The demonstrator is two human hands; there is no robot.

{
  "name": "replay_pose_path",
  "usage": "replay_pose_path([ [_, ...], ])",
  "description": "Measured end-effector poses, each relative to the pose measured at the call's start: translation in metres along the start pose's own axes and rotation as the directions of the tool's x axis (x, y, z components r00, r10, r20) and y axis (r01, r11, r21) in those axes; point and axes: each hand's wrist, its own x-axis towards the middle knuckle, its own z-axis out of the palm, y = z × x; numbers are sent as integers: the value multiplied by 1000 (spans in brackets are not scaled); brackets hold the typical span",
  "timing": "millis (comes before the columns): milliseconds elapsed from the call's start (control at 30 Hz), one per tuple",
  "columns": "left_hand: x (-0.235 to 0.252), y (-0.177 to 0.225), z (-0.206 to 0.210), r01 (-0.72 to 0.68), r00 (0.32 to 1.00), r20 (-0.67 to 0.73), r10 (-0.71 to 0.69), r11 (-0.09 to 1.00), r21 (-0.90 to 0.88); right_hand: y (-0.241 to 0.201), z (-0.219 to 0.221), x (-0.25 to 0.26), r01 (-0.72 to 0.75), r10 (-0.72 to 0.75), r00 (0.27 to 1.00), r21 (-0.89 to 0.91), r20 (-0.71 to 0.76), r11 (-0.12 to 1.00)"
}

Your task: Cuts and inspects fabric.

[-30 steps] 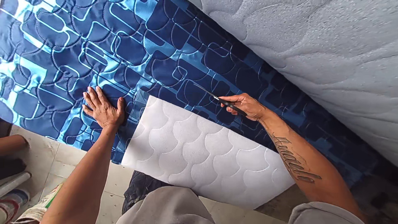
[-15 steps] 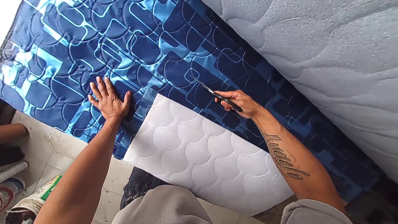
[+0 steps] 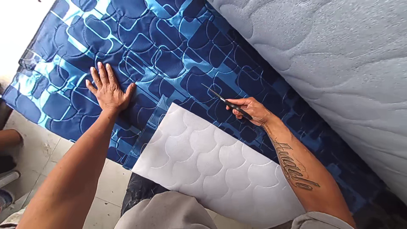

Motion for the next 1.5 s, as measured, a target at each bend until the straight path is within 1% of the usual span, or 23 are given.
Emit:
replay_pose_path([
  [67, 22, -7, -7, -19, 1000, 17, 19, 1000, -3, -6, 9, 6, 20, -19, 1000, -6, 24, 1000],
  [133, 50, -18, -14, -42, 999, 29, 43, 999, -7, -14, 18, 14, 13, -13, 1000, -20, -15, 1000],
  [267, 100, -43, -17, -106, 994, 19, 106, 994, -9, -26, 25, 19, -49, 47, 996, -14, -80, 999],
  [367, 122, -53, -22, -145, 989, 25, 145, 989, -21, -35, 36, 29, -26, 27, 997, 13, -67, 1000],
  [467, 137, -59, -23, -177, 984, 31, 178, 984, -31, -48, 45, 39, -45, 45, 993, 8, -113, 999],
  [567, 142, -61, -25, -185, 982, 39, 187, 981, -48, -58, 48, 43, -61, 63, 991, 20, -121, 998],
  [700, 141, -60, -26, -180, 982, 39, 183, 981, -67, -73, 61, 60, -6, 8, 998, 27, -67, 1000],
  [800, 141, -61, -25, -178, 983, 32, 180, 982, -64, -76, 62, 73, -14, 16, 997, 25, -69, 1000],
  [967, 142, -61, -23, -170, 984, 35, 172, 983, -65, -83, 68, 90, 7, -7, 1000, 21, -12, 1000],
  [1100, 142, -61, -23, -170, 984, 44, 173, 984, -55, -89, 71, 102, -5, 5, 999, 6, -42, 1000],
  [1267, 142, -60, -22, -168, 985, 28, 169, 985, -46, -101, 77, 119, 25, -25, 999, -15, 20, 1000],
  [1333, 143, -60, -23, -166, 985, 36, 168, 985, -45, -105, 82, 129, 26, -26, 1000, -20, -5, 999],
  [1400, 151, -62, -24, -147, 988, 42, 148, 988, -46, -108, 85, 137, 10, -10, 1000, -5, -25, 1000],
  [1500, 180, -67, -27, -101, 994, 32, 104, 991, -84, -114, 91, 140, 16, -16, 1000, 1, -16, 1000],
])
